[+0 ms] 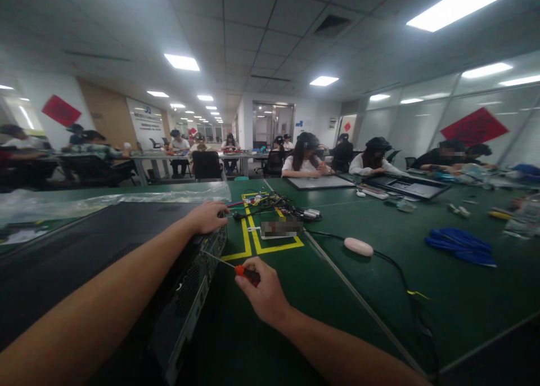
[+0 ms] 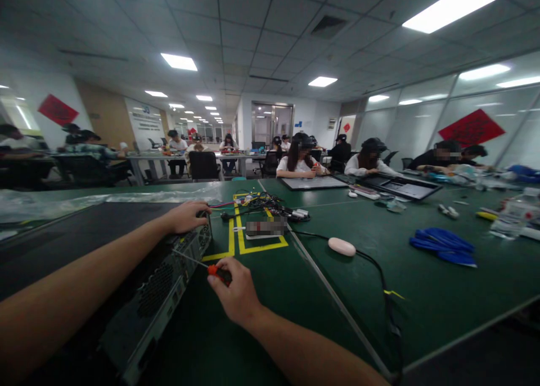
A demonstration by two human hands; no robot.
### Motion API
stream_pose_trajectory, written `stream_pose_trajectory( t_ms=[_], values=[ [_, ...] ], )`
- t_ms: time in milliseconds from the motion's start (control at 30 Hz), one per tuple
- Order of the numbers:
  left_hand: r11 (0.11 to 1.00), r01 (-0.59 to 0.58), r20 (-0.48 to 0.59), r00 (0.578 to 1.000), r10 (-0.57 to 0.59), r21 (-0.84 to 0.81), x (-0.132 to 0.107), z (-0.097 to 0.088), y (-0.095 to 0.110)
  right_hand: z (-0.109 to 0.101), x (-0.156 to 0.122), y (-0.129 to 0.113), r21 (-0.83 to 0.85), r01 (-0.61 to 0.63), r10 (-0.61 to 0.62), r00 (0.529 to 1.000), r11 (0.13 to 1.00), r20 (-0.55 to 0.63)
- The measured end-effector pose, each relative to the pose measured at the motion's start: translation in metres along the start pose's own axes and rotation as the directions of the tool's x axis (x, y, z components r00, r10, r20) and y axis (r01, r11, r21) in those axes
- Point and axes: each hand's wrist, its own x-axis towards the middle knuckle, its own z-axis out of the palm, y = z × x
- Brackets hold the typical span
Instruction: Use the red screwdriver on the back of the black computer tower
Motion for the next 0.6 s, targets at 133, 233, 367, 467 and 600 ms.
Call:
stream_pose_trajectory(
  t_ms=[133, 233, 367, 467, 600],
  values=[
    [1.000, 0.004, -0.009, 1.000, -0.005, -0.013, 0.0001, 0.0000, 0.0000, -0.0009, 0.0003, -0.0005, -0.012, 0.005, -0.005, 1.000, 1.000, -0.004],
    [1.000, -0.003, -0.014, 1.000, 0.003, -0.014, 0.0006, 0.0004, -0.0006, -0.0022, 0.0008, -0.0019, -0.026, 0.012, -0.012, 1.000, 1.000, -0.006],
    [1.000, -0.007, -0.002, 1.000, 0.007, 0.000, 0.0010, 0.0009, -0.0016, -0.0040, 0.0010, -0.0034, -0.048, 0.023, -0.023, 1.000, 0.999, -0.005],
    [1.000, -0.006, 0.010, 1.000, 0.006, -0.003, 0.0010, 0.0007, -0.0017, -0.0048, 0.0011, -0.0034, -0.061, 0.031, -0.031, 1.000, 0.998, -0.002],
    [1.000, -0.008, 0.011, 1.000, 0.008, 0.006, 0.0012, 0.0004, -0.0012, -0.0053, 0.0015, -0.0030, -0.064, 0.052, -0.052, 0.999, 0.997, 0.011]
  ],
)
